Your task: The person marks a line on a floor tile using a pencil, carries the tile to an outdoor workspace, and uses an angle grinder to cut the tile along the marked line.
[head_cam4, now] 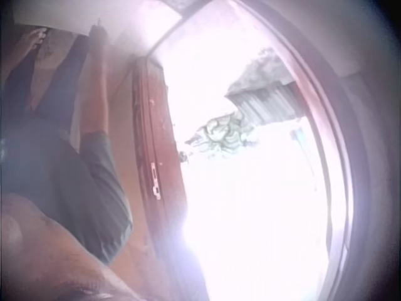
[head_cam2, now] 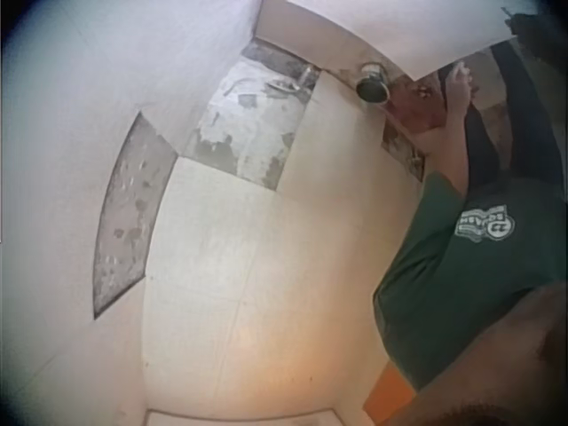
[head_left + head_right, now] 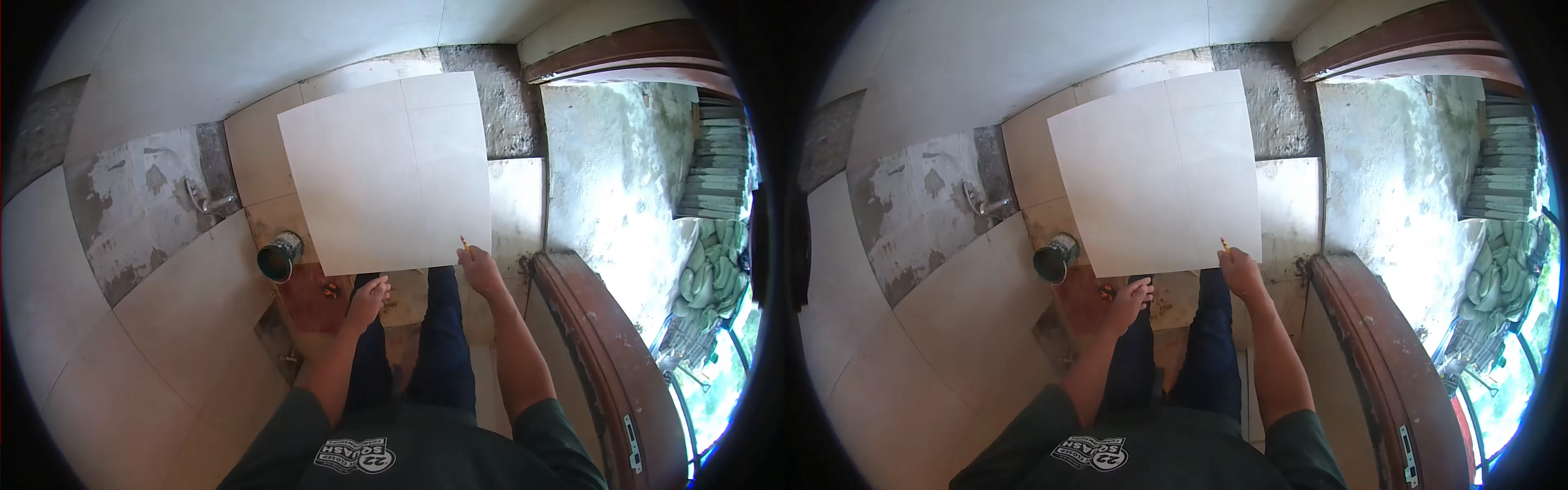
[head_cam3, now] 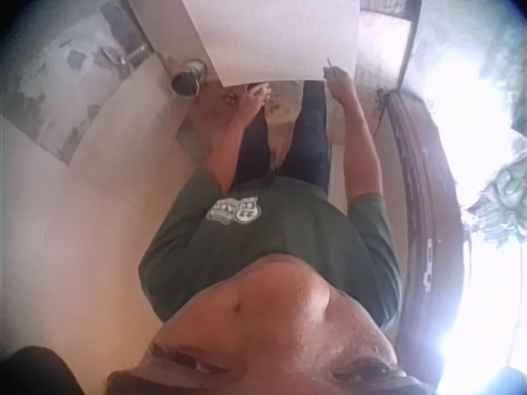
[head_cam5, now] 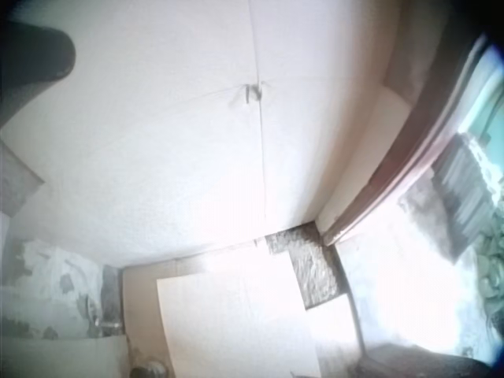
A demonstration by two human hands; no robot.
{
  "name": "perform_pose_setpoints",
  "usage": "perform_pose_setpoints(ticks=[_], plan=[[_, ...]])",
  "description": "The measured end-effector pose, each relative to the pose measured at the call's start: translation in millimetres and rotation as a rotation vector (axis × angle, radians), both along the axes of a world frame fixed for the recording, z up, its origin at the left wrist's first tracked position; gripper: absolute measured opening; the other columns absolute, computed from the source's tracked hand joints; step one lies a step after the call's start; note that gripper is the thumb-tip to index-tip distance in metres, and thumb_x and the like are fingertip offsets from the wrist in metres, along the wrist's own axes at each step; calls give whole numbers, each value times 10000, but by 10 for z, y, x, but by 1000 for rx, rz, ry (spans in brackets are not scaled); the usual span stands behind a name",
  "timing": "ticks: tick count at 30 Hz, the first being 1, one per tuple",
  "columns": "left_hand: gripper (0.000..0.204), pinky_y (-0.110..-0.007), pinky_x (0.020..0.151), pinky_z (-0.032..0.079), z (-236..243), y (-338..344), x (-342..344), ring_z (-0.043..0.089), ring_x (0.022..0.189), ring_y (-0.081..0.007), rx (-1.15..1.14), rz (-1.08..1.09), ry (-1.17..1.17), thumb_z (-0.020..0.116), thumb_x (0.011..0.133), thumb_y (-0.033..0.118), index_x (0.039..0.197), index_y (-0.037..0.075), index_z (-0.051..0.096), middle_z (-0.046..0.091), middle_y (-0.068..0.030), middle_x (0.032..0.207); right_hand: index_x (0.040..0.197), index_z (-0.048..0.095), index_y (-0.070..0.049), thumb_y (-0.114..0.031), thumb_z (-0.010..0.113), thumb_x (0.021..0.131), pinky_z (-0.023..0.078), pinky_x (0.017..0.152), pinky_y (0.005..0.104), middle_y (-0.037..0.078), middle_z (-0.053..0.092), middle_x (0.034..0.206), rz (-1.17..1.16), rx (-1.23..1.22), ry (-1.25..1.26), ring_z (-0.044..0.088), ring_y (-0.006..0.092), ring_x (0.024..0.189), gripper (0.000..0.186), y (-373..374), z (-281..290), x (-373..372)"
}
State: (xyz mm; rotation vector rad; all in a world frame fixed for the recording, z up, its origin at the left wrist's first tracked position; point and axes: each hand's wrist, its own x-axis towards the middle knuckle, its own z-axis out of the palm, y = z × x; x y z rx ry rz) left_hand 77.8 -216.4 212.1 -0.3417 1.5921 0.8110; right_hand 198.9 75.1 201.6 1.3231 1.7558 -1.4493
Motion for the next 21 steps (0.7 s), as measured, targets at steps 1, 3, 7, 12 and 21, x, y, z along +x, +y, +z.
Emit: perform_pose_setpoints(ticks=[1, 3, 7, 12, 21], plan=[[504, -315, 932, 508, -11, 21, -4, 649, 1121, -165, 0, 31, 11, 479, 1089, 346, 1499, 55, 500, 651, -103, 1349, 930, 651, 23, -379, 571, 997, 506, 705, 445, 208, 644, 756, -2, -2, 1, 680, 316, 751, 415, -25, -8, 4], [497, -313, 928, 509, -2, 2, -45, 651, 1110, -163, -25, 32, 27, 475, 1090, 346, 1498, 64, 504, 657, -98, 1339, 949, 648, 22, -360, 582, 984, 500, 706, 454, 235, 641, 776, -16, 4, 11, 667, 353, 746, 389, -94, -56, 50], [478, -313, 900, 523, 10, -233, -117, 668, 1051, -160, -150, 50, 93, 434, 1105, 354, 1491, 87, 526, 689, -89, 1284, 965, 650, 14, -346, 599, 965, 501, 729, 475, 252, 663, 820, 13, 65, -19, 667, 409, 793, 364, -174, -224, 385], [472, -329, 901, 523, -19, -616, -188, 670, 1062, -162, -238, 50, 81, 436, 1103, 345, 1495, 97, 523, 691, -87, 1279, 1035, 659, -10, -362, 578, 954, 498, 871, 562, 305, 684, 998, 61, 107, -201, 632, 511, 1017, 370, -159, -270, 854], [445, -316, 864, 523, -62, -765, -99, 672, 1032, -153, -186, 60, 53, 465, 1092, 286, 1481, 79, 528, 696, -76, 1259, 1045, 659, -8, -354, 581, 945, 493, 888, 550, 302, 681, 1036, -23, 108, -249, 629, 507, 1031, 369, -198, -338, 1170]])
